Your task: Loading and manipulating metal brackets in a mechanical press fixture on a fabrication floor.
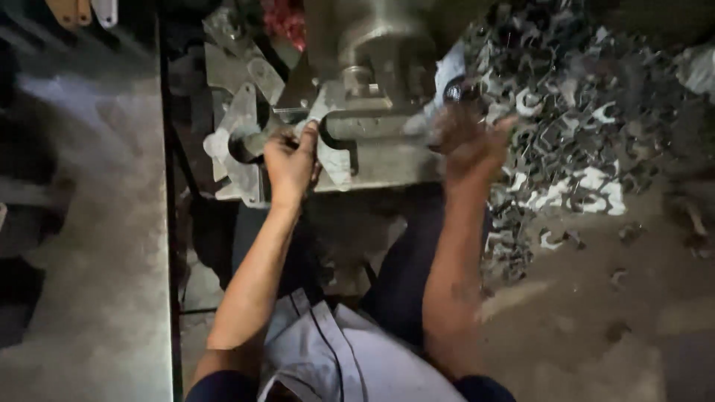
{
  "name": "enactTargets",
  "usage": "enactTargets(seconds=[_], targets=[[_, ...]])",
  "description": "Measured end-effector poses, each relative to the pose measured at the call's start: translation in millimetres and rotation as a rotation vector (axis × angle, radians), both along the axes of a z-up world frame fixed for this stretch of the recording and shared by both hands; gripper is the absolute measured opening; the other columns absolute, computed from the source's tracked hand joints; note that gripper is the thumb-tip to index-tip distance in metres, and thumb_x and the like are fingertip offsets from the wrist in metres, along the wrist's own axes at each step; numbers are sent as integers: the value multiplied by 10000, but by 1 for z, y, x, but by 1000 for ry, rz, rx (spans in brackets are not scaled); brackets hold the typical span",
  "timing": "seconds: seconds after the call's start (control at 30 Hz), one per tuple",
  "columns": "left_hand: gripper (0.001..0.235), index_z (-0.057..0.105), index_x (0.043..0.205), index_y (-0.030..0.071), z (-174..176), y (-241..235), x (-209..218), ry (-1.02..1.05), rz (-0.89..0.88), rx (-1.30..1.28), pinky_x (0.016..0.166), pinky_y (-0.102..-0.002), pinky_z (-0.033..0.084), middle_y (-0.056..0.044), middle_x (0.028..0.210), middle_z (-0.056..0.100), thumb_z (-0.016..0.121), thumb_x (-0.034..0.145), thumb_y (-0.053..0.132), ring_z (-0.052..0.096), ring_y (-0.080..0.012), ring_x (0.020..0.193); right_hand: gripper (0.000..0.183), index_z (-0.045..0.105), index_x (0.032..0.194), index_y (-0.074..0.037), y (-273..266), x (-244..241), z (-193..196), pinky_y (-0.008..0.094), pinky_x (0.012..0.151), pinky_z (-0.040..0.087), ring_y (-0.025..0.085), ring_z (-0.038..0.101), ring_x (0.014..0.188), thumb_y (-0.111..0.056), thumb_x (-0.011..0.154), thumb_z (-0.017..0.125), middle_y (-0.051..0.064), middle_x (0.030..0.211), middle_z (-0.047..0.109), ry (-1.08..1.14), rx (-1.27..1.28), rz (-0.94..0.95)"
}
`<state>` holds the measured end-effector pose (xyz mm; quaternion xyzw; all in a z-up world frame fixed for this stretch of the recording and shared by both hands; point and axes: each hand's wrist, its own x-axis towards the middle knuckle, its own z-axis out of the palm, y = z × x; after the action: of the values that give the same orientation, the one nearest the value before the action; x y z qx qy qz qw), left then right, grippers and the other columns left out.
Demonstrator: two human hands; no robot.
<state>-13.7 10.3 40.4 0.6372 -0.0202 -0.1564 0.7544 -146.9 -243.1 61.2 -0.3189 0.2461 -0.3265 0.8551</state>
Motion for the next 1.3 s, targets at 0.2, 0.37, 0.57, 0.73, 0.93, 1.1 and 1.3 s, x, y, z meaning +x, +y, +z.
enactTargets(seconds=[0.2, 0.37, 0.57, 0.73, 0.93, 1.1, 1.3], targets=[[338, 594, 764, 29, 15, -18, 7, -50, 103, 116, 335, -295, 330, 3, 511, 529, 740, 972, 252, 451, -85, 361, 446, 699, 935, 48, 121, 26, -23, 397, 558, 680, 246, 736, 661, -395, 995, 702, 187, 870, 708, 377, -437, 482], [344, 633, 772, 12, 13, -12, 10, -144, 99, 154, 387, -287, 351, 8, 550, 560, 743, 979, 263, 466, -67, 432, 316, 738, 930, 14, 133, 41, -23, 279, 395, 527, 180, 669, 484, -301, 956, 731, 151, 701, 725, 328, -314, 512], [248, 692, 904, 8, 10, 20, -35, -290, 60, 263, 527, -258, 425, -20, 711, 656, 725, 1002, 233, 540, -69, 593, 313, 740, 960, 17, 133, 40, -26, 285, 383, 514, 186, 669, 471, -295, 938, 735, 139, 684, 725, 341, -279, 468], [171, 662, 1078, 18, -9, 38, -69, -433, 132, 425, 627, -290, 496, -74, 875, 701, 711, 1000, 162, 629, -148, 703, 350, 727, 993, 33, 131, 39, -8, 289, 411, 508, 190, 684, 526, -311, 934, 748, 126, 738, 737, 321, -268, 508], [420, 554, 1345, 54, 40, 19, -46, -994, 117, 528, 813, -421, 580, -215, 1237, 567, 709, 956, 82, 651, -382, 1052, 732, 753, 1029, 32, 106, 15, 27, 279, 446, 566, 197, 769, 600, -653, 909, 524, 134, 753, 795, 158, -84, 698], [406, 569, 1243, 69, 39, 0, 1, -1022, -160, 591, 771, -439, 586, -176, 1264, 595, 700, 867, -8, 690, -369, 997, 508, 641, 1279, 43, 92, 32, -17, 347, 679, 618, 234, 746, 954, -408, 1050, 588, 145, 1106, 756, 220, -456, 254], [93, 613, 1088, 28, -15, -1, 16, -446, -216, -272, 607, -311, 466, -100, 888, 615, 611, 1057, -59, 571, -177, 705, 472, 591, 1307, -35, 106, 25, 25, 407, 786, 683, 207, 739, 1154, -376, 982, 569, 129, 1232, 742, -143, 9, 495]])
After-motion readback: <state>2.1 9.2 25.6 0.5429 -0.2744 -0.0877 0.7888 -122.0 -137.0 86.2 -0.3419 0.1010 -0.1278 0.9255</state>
